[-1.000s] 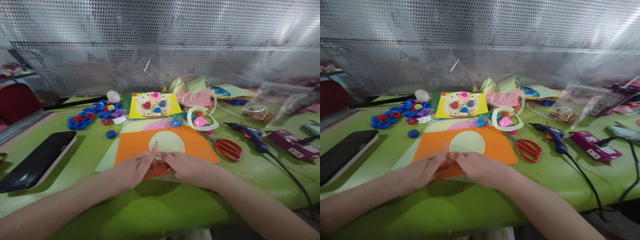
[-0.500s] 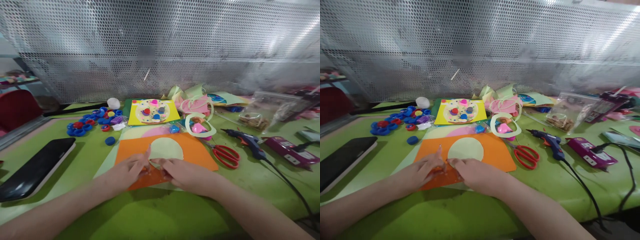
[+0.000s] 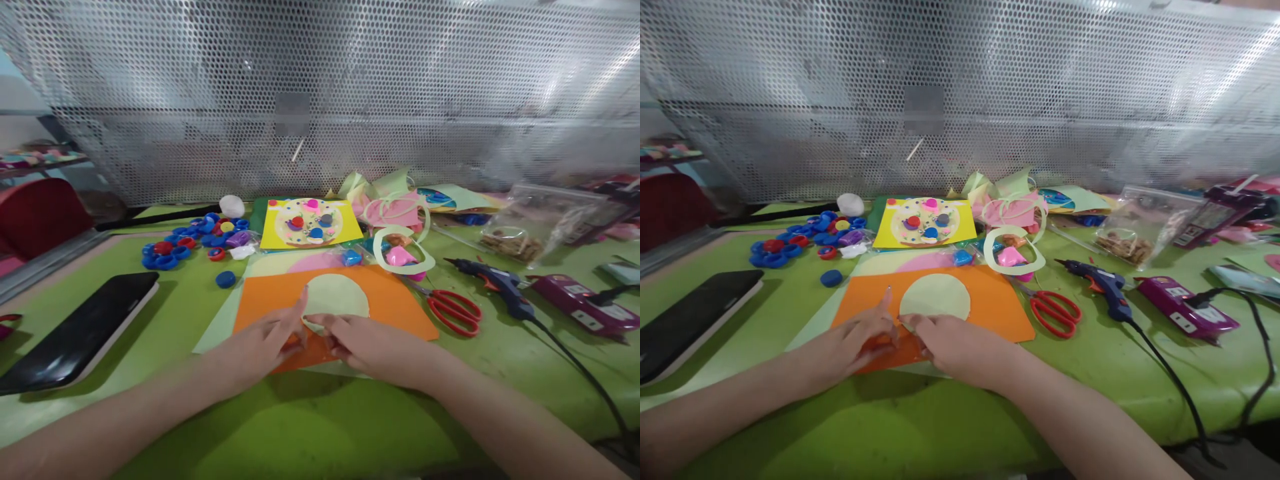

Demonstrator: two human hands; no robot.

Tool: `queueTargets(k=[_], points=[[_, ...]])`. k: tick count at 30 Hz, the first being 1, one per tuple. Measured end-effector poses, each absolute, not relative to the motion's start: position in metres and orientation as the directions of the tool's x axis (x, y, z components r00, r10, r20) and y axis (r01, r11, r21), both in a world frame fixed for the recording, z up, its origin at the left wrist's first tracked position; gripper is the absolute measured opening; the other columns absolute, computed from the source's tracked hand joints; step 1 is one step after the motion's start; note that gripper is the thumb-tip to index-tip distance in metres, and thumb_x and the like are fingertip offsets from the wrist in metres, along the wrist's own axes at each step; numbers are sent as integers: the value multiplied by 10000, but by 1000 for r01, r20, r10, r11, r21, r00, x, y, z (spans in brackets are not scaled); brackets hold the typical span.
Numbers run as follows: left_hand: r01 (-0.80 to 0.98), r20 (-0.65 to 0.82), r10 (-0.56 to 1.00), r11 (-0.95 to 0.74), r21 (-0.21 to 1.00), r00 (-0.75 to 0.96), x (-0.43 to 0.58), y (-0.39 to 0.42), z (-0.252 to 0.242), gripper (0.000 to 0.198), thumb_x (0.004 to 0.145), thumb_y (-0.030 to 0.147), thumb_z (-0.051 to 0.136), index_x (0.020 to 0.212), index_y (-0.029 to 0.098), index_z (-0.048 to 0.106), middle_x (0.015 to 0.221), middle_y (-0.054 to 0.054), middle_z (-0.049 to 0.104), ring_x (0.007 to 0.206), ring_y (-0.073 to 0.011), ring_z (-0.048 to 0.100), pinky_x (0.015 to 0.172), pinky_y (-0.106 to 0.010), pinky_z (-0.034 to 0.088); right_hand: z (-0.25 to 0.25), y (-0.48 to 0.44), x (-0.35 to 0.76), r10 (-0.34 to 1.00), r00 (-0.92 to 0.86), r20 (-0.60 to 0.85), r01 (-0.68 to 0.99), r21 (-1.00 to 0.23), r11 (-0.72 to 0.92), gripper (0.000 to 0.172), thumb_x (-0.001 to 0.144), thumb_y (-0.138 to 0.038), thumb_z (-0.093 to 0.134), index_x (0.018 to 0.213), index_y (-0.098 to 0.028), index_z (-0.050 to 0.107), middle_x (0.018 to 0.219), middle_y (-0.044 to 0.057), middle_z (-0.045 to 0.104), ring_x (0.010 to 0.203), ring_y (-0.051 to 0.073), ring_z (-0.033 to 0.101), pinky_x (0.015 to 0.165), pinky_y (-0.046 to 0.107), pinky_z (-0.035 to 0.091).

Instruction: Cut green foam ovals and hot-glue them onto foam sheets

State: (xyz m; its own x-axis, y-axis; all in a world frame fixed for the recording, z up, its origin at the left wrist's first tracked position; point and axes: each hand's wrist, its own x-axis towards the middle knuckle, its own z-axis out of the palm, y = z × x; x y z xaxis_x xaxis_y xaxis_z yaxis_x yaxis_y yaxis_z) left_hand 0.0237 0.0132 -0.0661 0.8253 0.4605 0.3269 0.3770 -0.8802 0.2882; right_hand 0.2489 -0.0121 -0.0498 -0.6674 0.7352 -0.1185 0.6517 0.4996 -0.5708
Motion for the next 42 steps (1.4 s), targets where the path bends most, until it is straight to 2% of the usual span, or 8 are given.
queueTargets(k=[11,19,27,29,33,35,39,42], points=[[442,228,626,-721,533,746,18,26,-72,750,880,166,421,1420,249,-93,880,-7,621,843,-165,594,808,-370,498,-47,-13,247,746,-661,-86,647,-568,508,453,884,-194,426,1334,-189,370,1153,136,590,1004,259,565,788,370,445],[489,244,590,-790,369,769,17,25,-70,728,911,176,385,1411,255,-139,873,-4,646,869,-182,610,790,-354,504,-54,-12,249,735,-676,-42,606,-599,524,443,882,-177,413,1323,-201,381,1010,88,619,905,218,573,732,317,437],[450,240,430,-892,-32,870,24,22,-70,672,872,31,238,1417,159,-134,946,-106,634,867,-222,598,742,-347,492,-48,-11,247,734,-675,-75,637,-561,529,479,840,-129,433,1317,-161,402,932,102,638,759,207,584,617,278,414],[459,235,453,-888,36,860,23,22,-70,646,875,41,258,1424,156,-61,969,-106,633,857,-208,600,751,-329,485,-47,-12,246,741,-667,-80,641,-568,516,453,848,-134,430,1301,-156,421,955,109,635,797,216,587,650,291,423],[546,274,669,-732,409,691,17,27,-71,527,919,165,315,1408,203,124,883,-26,627,808,-160,593,756,-295,482,-46,-12,246,747,-659,-84,643,-578,503,442,883,-177,421,1323,-154,391,1009,123,623,872,233,585,715,323,436],[518,293,698,-694,499,653,14,29,-71,523,925,226,355,1404,226,145,847,1,624,815,-156,588,791,-314,479,-46,-12,246,747,-657,-102,651,-577,494,444,885,-187,427,1326,-153,386,1018,126,622,876,237,586,717,329,440],[457,252,649,-712,532,718,13,29,-70,574,916,227,395,1412,276,109,835,20,624,824,-153,598,786,-320,493,-43,-12,245,748,-651,-126,655,-591,470,445,879,-182,443,1320,-153,397,1019,122,624,885,237,583,746,344,440],[484,240,624,-750,450,743,14,27,-69,671,904,163,393,1425,285,-13,845,8,626,856,-167,593,774,-330,496,-42,-13,245,751,-648,-129,653,-601,460,440,878,-181,440,1316,-155,410,1016,118,627,900,237,578,760,347,436]])
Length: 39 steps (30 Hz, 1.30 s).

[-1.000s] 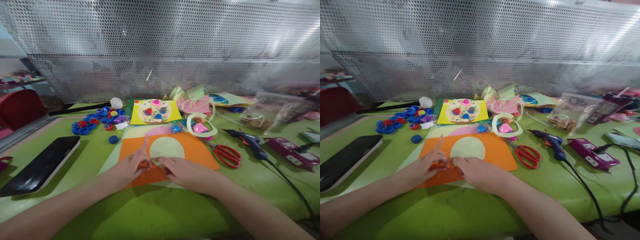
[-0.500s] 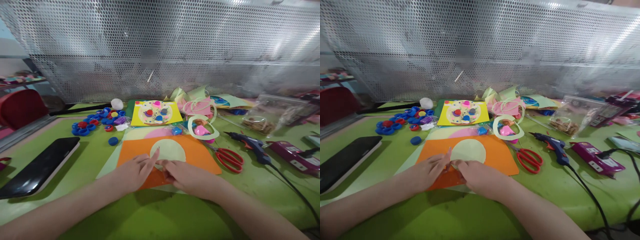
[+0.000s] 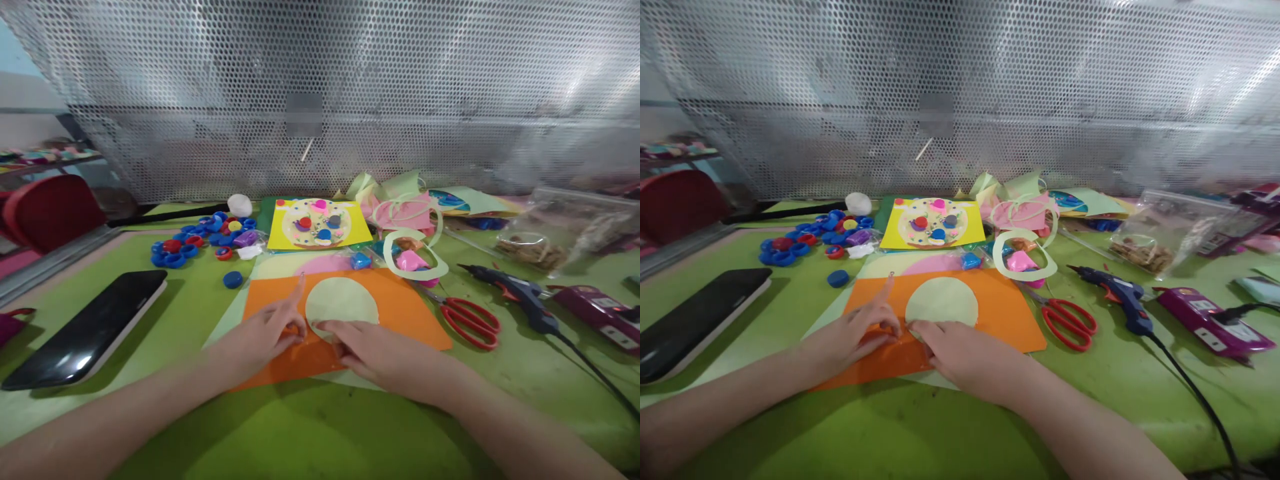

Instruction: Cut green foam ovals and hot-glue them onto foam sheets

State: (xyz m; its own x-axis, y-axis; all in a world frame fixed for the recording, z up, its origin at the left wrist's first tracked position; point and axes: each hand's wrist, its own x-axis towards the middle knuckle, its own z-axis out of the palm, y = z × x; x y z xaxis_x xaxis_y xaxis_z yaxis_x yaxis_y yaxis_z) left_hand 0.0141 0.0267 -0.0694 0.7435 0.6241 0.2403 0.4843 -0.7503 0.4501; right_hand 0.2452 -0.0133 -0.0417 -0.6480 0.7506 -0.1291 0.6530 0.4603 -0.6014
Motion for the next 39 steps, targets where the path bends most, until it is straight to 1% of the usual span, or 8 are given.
queueTargets(k=[6,10,13,20,25,31,35,39], points=[[483,285,527,-849,212,801,18,28,-71,775,892,111,370,1404,221,-200,855,-19,609,790,-169,579,730,-321,504,-44,-13,246,752,-644,-139,662,-596,456,454,874,-174,414,1328,-183,402,1046,118,616,910,242,571,747,356,440],[467,252,467,-882,61,848,19,28,-72,735,863,35,292,1415,164,-176,889,-72,600,781,-185,565,731,-339,497,-44,-12,245,740,-657,-144,657,-590,469,478,862,-149,425,1338,-173,394,984,107,627,856,220,578,734,330,439],[460,193,462,-886,56,866,18,27,-72,740,846,6,285,1424,178,-144,964,-112,598,854,-210,570,771,-372,482,-44,-13,245,743,-655,-140,663,-579,474,465,868,-162,429,1331,-166,401,991,113,627,861,223,583,743,336,443],[468,271,581,-797,382,767,18,23,-70,790,908,127,353,1368,179,-287,856,-18,621,802,-145,589,750,-309,518,-42,-13,244,750,-649,-124,662,-577,478,465,863,-162,449,1325,-166,399,1015,109,633,905,222,586,784,338,441],[426,337,508,-857,290,792,20,24,-72,688,940,173,316,1410,215,-184,879,-39,622,827,-177,596,727,-352,532,-43,-14,245,750,-652,-111,652,-586,481,459,857,-155,440,1315,-178,415,1024,112,631,914,225,582,768,338,438],[435,273,499,-861,262,823,19,26,-78,690,908,112,316,1424,200,-134,888,-62,599,786,-184,571,732,-365,509,-40,-14,244,748,-647,-149,669,-582,462,481,858,-138,419,1338,-143,392,1000,124,626,885,226,579,762,342,440],[457,120,580,-738,496,806,14,21,-67,737,881,118,385,1426,237,-97,882,-20,606,791,-153,576,755,-321,489,-40,-14,241,764,-625,-161,680,-592,432,491,857,-151,425,1345,-174,383,1054,120,614,941,244,574,791,369,447],[413,115,673,-570,711,731,8,21,-51,591,893,184,412,1416,270,150,845,13,613,776,-124,569,787,-290,475,-40,-14,240,754,-635,-169,676,-594,437,480,868,-145,428,1346,-153,383,1069,133,613,963,244,566,834,381,438]])
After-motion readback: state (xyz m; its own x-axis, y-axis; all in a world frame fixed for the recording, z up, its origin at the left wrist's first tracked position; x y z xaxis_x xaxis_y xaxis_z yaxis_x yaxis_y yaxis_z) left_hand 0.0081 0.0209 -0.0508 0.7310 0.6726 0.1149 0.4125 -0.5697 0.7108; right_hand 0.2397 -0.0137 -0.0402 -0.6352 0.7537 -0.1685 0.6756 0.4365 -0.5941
